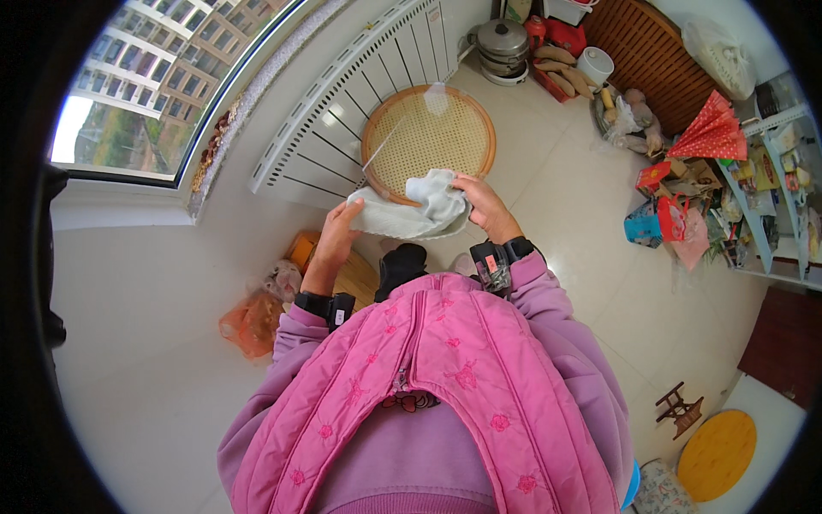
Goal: The person wipes the window glass and the window sill using a white cloth. They then wipe the radiator below the window with the same cloth.
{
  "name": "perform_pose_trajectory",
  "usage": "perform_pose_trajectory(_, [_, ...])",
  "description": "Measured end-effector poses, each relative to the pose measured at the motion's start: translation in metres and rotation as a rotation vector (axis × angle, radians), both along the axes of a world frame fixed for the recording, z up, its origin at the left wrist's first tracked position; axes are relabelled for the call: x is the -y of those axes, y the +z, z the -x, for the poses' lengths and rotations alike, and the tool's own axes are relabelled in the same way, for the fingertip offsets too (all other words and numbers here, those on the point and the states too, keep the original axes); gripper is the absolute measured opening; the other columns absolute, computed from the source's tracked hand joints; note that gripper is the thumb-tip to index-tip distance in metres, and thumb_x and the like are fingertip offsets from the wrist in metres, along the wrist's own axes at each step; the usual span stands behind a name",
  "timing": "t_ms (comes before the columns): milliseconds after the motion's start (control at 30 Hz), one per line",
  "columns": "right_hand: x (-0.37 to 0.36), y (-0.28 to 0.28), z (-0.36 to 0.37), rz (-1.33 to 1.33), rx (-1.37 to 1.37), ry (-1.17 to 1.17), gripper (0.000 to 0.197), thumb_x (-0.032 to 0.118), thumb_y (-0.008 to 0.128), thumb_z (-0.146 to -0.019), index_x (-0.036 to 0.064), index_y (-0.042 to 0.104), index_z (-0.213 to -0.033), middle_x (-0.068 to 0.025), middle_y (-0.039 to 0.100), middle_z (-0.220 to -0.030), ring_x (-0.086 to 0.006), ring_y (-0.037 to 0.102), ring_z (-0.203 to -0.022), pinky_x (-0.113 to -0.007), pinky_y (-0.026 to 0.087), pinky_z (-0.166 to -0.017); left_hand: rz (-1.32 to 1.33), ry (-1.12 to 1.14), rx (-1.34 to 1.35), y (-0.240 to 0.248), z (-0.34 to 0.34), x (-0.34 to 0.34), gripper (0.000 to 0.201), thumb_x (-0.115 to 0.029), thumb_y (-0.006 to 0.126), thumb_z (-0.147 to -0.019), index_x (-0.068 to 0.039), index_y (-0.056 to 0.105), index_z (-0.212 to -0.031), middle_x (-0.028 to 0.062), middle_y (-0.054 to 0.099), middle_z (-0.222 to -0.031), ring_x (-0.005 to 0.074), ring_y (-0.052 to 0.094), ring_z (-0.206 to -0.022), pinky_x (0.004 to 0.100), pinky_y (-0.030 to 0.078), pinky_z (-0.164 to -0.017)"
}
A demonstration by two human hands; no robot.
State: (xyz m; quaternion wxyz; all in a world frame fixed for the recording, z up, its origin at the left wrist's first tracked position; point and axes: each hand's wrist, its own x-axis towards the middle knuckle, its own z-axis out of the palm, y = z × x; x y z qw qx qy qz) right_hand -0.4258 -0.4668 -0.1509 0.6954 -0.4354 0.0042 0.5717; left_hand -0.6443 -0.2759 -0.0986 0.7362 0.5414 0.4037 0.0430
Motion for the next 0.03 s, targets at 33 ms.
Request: perform_pose_trajectory(33, [0.0001, -0.0017, -0.0024, -0.039, 0.002, 0.002, 0.040, 0.005, 0.045, -0.093, -0.0039, 0.050, -0.131, -0.0157, 0.060, -0.124, -0.0253, 0.061, -0.112, -0.037, 0.049, -0.098, 0.012, 0.017, -0.010, -0.0061, 0.0021, -0.0023, 0.036, -0.035, 0.060, -0.093, -0.009, 0.064, -0.117, 0.0000, 0.066, -0.104, 0.0122, 0.060, -0.098, 0.0305, 0.044, -0.081])
